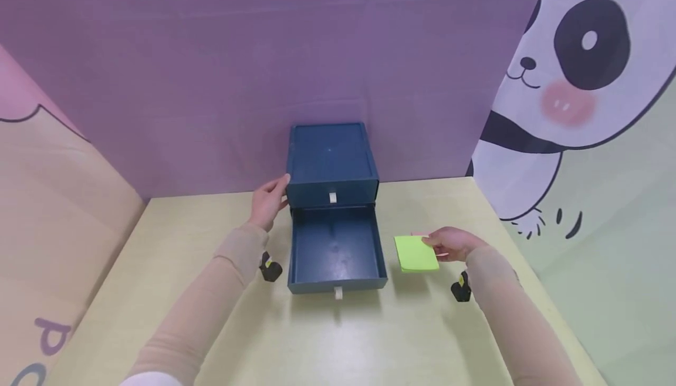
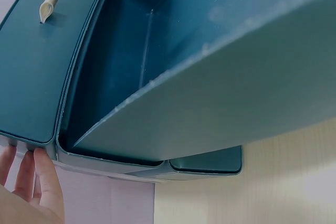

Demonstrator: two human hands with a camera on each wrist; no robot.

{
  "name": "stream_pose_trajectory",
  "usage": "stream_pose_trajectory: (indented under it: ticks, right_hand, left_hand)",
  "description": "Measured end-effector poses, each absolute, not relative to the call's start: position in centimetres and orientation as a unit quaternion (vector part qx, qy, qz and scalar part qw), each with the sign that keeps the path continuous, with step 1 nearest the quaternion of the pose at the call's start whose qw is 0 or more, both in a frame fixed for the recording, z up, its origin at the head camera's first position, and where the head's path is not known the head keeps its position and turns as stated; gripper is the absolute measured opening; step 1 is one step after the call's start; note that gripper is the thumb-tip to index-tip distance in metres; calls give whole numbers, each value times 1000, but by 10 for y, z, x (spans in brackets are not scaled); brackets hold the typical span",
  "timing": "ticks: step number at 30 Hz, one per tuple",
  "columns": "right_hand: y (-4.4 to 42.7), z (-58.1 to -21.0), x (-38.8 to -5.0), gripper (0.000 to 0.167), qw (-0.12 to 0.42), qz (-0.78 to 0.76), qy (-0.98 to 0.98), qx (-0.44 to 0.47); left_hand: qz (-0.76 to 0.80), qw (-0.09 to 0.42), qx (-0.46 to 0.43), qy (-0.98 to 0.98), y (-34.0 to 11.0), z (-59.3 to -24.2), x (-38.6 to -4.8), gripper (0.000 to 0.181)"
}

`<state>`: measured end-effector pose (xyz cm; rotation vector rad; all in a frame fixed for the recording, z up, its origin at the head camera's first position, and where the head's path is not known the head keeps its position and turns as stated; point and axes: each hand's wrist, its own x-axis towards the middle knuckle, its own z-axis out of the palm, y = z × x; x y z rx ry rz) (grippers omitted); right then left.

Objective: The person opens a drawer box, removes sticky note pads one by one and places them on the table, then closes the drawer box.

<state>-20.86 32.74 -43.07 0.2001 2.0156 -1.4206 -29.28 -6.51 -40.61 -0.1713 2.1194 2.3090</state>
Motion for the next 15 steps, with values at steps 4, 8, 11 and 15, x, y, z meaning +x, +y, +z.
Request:
stream_pose_trajectory:
  ticks: [4, 8, 11, 15]
  right_hand:
    - [340, -443, -197, 17, 314, -525, 783, 111]
    - [349, -450, -188, 25, 307, -509, 793, 134]
    - [352, -454, -186, 33, 304, -498, 800, 138]
    - [357, -459, -186, 31, 305, -475, 813, 143]
  left_hand:
    - [733, 2, -55, 678, -65, -406, -292, 42]
    - [729, 5, -56, 683, -66, -407, -291, 42]
    - [730, 4, -59, 681, -66, -407, -292, 42]
    - [731, 3, -61, 680, -67, -406, -292, 42]
